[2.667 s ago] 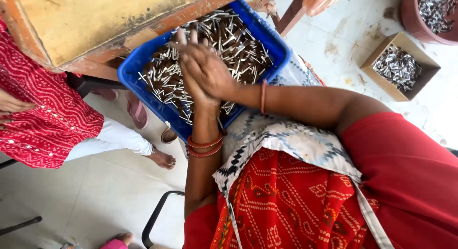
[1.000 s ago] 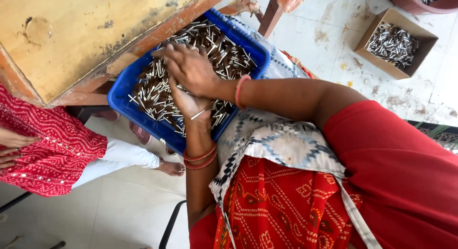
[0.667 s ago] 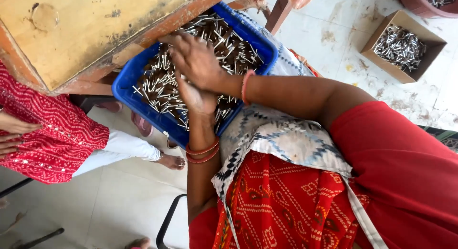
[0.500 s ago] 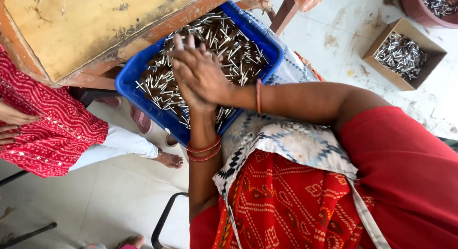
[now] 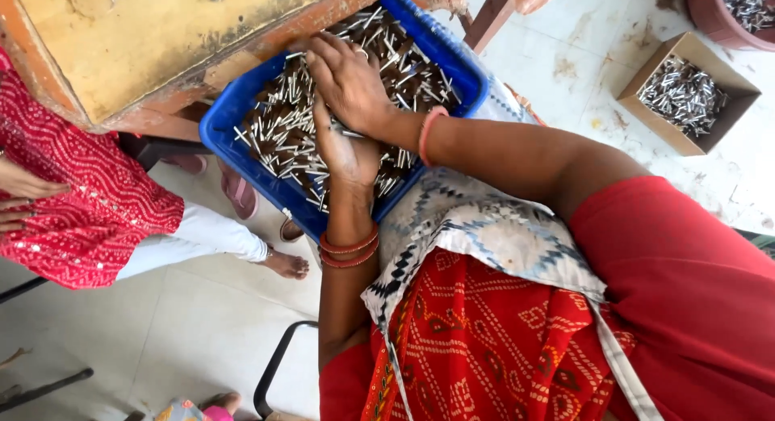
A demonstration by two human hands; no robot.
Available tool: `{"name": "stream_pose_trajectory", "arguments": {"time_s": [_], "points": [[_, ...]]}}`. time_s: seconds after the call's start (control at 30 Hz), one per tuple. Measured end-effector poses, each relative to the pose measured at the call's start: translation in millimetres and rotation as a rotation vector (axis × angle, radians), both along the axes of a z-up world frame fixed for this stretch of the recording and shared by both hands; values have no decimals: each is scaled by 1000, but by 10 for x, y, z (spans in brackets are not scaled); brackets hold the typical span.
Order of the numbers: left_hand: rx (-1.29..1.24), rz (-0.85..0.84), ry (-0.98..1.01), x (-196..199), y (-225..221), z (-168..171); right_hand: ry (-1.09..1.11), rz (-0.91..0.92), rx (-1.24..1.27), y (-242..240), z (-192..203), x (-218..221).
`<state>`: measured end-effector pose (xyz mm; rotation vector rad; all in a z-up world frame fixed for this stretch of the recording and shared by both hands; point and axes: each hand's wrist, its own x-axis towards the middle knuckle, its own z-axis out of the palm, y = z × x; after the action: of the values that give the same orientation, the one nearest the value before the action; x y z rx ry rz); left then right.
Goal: The recorder and others are sorting, bundling, and aligning small wooden sticks (possibly incense or matchstick components) in a manufacturing environment.
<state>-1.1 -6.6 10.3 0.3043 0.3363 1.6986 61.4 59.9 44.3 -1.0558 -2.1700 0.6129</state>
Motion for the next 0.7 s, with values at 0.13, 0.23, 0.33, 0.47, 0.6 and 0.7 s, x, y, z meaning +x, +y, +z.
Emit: {"name": "stream_pose_trajectory", "arguments": {"time_s": [0.13,0.23,0.33,0.47,0.6,0.7], "points": [[-5,-115,-183,-75,114,-28,-110,-49,-32,-125,195,6],[149,-55,-109,-76,68,257,-93,-8,-13,-228,371,-18],[109,-27,-174,61,1,208,-88,-27,-74,13,183,20],[216,-147,-455,-73,114,123,-184,-56,50,-128,26,-38],[237,-70,-1,-109,57,176,-41,21,-21,-177,277,-64],[29,-72,-341,-62,68,119,-35,-49,-170,41,84,-57]]}}
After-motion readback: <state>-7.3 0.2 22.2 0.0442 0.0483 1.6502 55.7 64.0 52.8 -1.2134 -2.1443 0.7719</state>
